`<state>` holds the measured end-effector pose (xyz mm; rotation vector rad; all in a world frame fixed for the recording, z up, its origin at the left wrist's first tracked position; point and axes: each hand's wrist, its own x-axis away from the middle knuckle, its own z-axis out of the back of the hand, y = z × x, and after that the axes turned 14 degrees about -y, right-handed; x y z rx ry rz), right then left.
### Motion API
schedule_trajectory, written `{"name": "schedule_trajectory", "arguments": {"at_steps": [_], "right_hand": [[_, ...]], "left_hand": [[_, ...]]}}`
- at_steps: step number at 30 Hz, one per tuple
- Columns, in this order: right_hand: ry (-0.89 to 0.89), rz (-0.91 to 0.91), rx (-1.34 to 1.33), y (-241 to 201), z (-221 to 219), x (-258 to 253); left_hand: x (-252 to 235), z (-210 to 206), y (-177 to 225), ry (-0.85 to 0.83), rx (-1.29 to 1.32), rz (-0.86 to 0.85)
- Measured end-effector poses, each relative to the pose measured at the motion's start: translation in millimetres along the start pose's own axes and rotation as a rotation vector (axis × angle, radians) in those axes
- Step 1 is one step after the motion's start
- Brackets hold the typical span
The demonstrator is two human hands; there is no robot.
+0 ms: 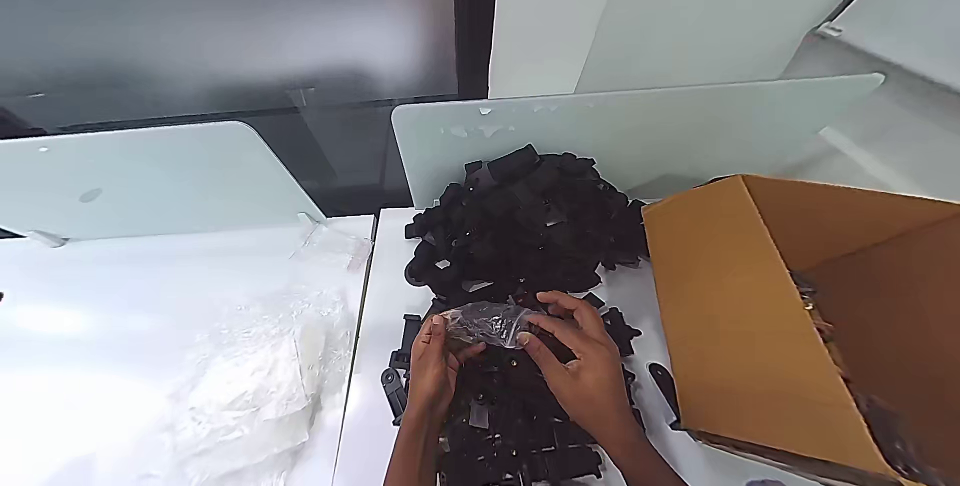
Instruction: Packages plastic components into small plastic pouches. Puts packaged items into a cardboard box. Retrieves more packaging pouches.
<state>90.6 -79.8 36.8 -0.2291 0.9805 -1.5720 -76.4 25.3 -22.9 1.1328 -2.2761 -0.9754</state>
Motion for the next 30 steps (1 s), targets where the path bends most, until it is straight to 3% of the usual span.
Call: {"name": "schedule_trajectory", "arguments": {"at_steps": [8, 13, 19, 25, 27, 30], "right_hand": [[-0.064, 0.286, 0.152, 2.5, 4.3, 6.4], [-0.102, 0.132, -0.163, 4.3, 4.6, 7.3], [-0.201, 0.119, -0.493, -2.0, 10.3, 9.1], [-0.068, -0.162, -0.879, -15.4, -3.0, 13.7], [-0.062, -0.218, -0.766, -16.2, -8.6, 12.4], [-0.192, -0.003, -0.260, -1.4, -21.1, 13.7]], "left_hand": [[-5.3, 3.0, -0.9, 0.153, 0.002, -0.017], [-4.7, 3.4, 0.2, 0.176, 0.024, -0.044], [-8.3, 9.1, 5.2, 0.286, -0.017, -0.095], [-9.2, 29.1, 19.8, 0.312, -0.095, -0.149], [-8.4, 40.8, 25.9, 0.322, -0.081, -0.200], [-8.2, 50.6, 36.1, 0.321, -0.002, -0.256]]}}
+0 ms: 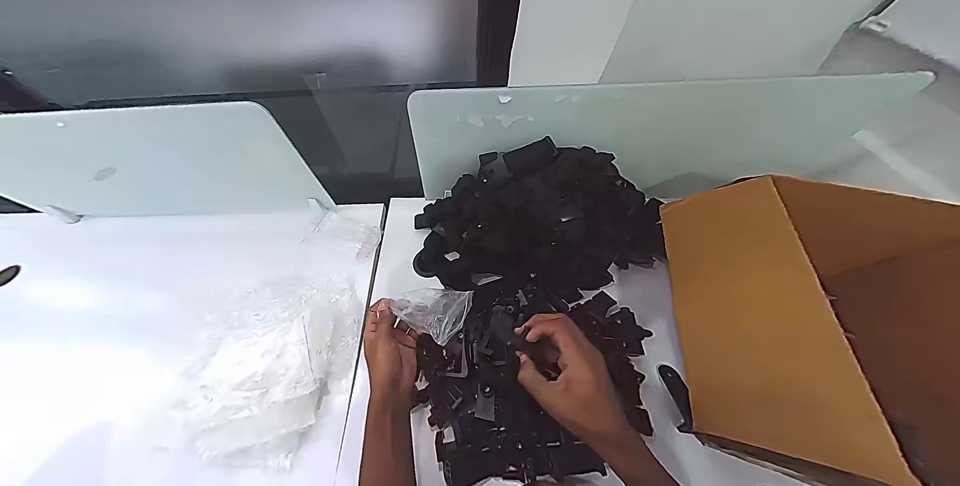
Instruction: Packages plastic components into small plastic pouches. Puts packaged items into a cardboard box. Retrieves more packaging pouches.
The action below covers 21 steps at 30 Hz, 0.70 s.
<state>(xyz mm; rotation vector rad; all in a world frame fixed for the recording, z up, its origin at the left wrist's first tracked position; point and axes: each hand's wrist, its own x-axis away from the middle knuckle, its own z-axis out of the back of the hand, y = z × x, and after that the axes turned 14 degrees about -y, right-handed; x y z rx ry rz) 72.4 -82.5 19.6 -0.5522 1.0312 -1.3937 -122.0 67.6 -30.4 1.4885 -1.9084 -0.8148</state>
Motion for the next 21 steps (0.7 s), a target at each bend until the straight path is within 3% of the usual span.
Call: {"name": "schedule_trajectory", "arguments": {"at_steps": [3, 7, 16, 21], "right_hand": [[-0.183, 0.113, 0.387, 8.6, -14.1, -1.1], [-0.268, 0.149, 0.628, 17.5, -25.1, -2.6], [-0.344, 0.149, 0.781, 19.1, -30.2, -2.3], [-0.353, 0.103, 0.678, 18.0, -30.0, -10.6]], "left_hand": [[-0.3, 5.9, 1.1, -0.057, 0.082, 0.004], [1.7, 0.9, 1.4, -0.125, 0.097, 0.011], [5.5, 4.9, -5.9, -0.279, 0.055, 0.004], [8.7, -6.5, -0.6, -0.189, 0.019, 0.071]]}}
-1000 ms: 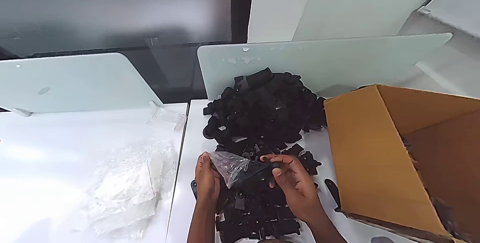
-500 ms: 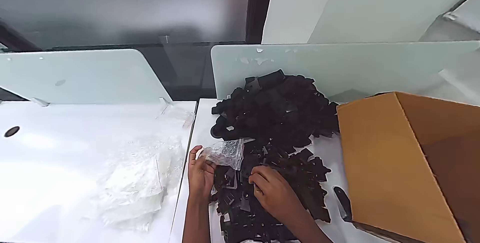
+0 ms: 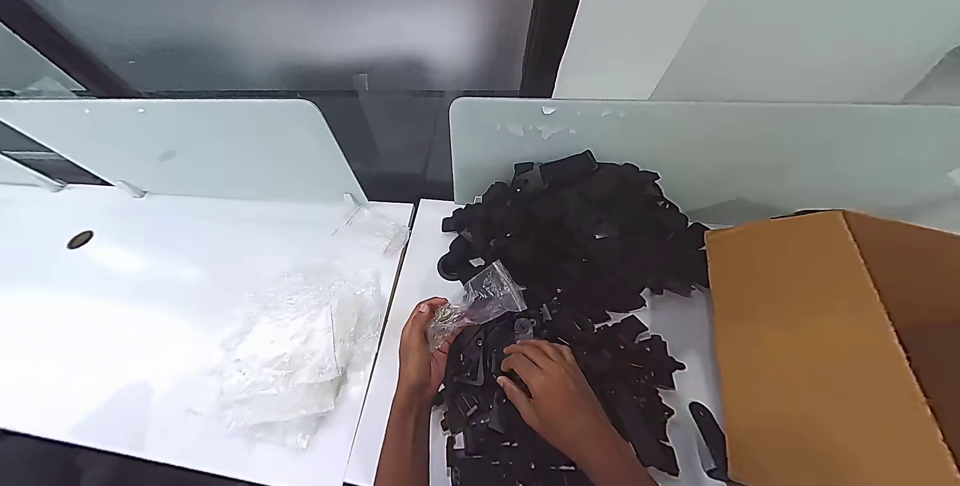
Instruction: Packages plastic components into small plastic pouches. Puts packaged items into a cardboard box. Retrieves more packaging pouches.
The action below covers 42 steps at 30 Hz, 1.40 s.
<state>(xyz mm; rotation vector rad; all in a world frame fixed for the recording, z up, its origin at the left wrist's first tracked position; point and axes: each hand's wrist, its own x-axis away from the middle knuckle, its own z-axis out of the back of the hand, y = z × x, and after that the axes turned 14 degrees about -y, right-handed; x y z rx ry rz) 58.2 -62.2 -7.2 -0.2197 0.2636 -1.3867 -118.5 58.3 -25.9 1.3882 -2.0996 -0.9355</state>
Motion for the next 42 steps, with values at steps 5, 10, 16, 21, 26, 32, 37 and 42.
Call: {"name": "schedule_trajectory", "arguments": {"at_steps": [5, 10, 16, 21, 26, 32, 37, 42], "right_hand": [[0.249, -0.133, -0.369, -2.8, 18.5, -6.8], [0.216, -0.212, -0.874, 3.3, 58.9, -53.2], [0.132, -0.348, -1.181, -13.3, 39.7, -124.8], [0.116, -0.599, -1.222, -32.0, 20.4, -180.1], [0.065, -0.458, -0.883, -40.5, -19.5, -256.4], [0.065, -0.433, -0.747, -52.6, -64.6, -326.9], [-0.182, -0.490, -0.550, -55.8, -83.7, -344.1], [-0.456, -0.434, -0.544, -41.9, -85.2, -353.9]], "left_hand": [[0.7, 6.2, 8.3, -0.049, -0.159, -0.096], [-11.1, 9.5, 44.9, -0.248, -0.225, -0.083], [-76.7, 28.5, 92.6, -0.194, -0.768, -0.042], [-149.4, 76.6, 133.6, -0.211, -1.374, 0.043], [-211.6, 118.7, 169.3, -0.299, -1.716, -0.067], [-215.6, 128.6, 162.5, 0.072, -1.901, -0.282], [-218.2, 161.9, 116.6, -0.180, -2.170, 0.352], [-222.7, 170.1, 115.9, -0.209, -2.122, 0.593]]}}
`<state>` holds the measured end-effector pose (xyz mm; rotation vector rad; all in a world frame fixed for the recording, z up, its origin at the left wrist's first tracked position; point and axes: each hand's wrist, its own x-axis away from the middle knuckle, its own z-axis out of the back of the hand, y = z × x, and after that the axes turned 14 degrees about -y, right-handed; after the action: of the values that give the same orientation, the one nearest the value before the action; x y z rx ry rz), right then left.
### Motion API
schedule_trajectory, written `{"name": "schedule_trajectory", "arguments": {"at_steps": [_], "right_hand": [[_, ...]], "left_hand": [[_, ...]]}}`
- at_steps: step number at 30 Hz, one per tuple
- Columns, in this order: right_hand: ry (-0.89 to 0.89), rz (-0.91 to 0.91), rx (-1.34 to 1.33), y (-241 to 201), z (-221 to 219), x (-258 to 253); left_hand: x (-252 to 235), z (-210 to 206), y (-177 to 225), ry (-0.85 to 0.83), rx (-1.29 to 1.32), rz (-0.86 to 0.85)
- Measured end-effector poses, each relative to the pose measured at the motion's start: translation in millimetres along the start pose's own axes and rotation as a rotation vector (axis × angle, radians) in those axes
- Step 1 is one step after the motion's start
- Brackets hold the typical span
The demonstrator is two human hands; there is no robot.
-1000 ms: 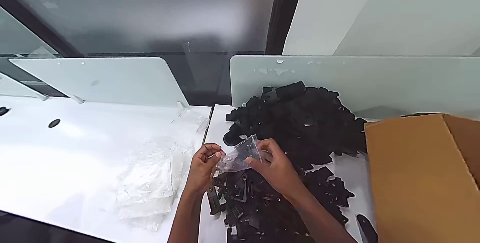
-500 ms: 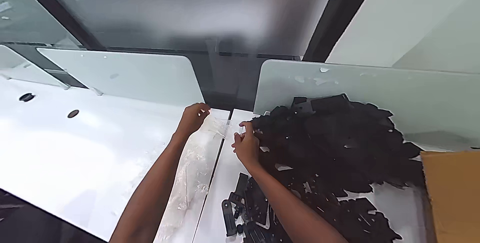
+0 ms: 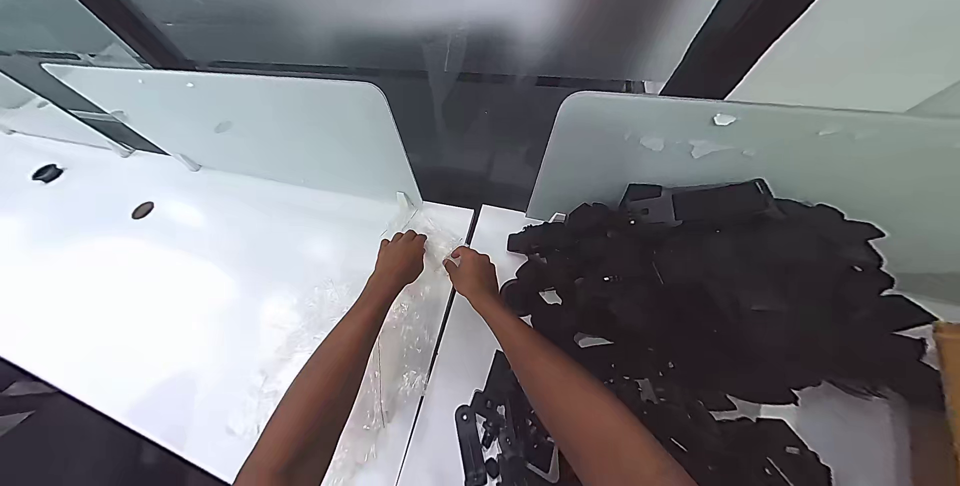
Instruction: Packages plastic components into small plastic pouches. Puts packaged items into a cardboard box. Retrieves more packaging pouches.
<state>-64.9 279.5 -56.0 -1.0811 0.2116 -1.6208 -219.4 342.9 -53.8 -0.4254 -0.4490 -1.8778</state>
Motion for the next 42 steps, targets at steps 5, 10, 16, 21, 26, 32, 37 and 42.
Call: {"name": "schedule_trajectory", "arguments": {"at_steps": [5, 10, 16, 21, 26, 32, 37, 42], "right_hand": [[-0.014, 0.144, -0.088, 16.1, 22.8, 27.7], [-0.029, 0.189, 0.050, 28.2, 62.4, 109.9], [-0.131, 0.110, 0.294, 61.8, 102.1, 227.2], [-0.179, 0.040, 0.291, 121.1, 128.9, 353.9], [-0.004, 0.000, 0.010, 191.0, 157.6, 476.3], [0.368, -0.032, -0.251, 277.6, 183.7, 577.2], [0.376, -0.207, -0.344, 355.6, 213.8, 599.5], [0.122, -0.418, -0.336, 425.7, 236.3, 558.3]], "left_hand": [[17.0, 6.3, 6.6, 0.178, 0.033, -0.074], [57.7, 17.9, 50.0, 0.290, 0.049, -0.239], [135.2, 19.3, 160.5, 0.268, 0.026, -0.621], [212.9, 5.5, 263.4, 0.193, -0.023, -0.908], [258.1, -7.9, 361.6, 0.235, -0.081, -1.217], [284.3, -13.0, 488.7, 0.234, -0.062, -1.533], [275.1, -20.6, 594.8, 0.128, -0.165, -1.718], [256.5, -15.6, 688.8, -0.442, -0.738, -1.367]]}}
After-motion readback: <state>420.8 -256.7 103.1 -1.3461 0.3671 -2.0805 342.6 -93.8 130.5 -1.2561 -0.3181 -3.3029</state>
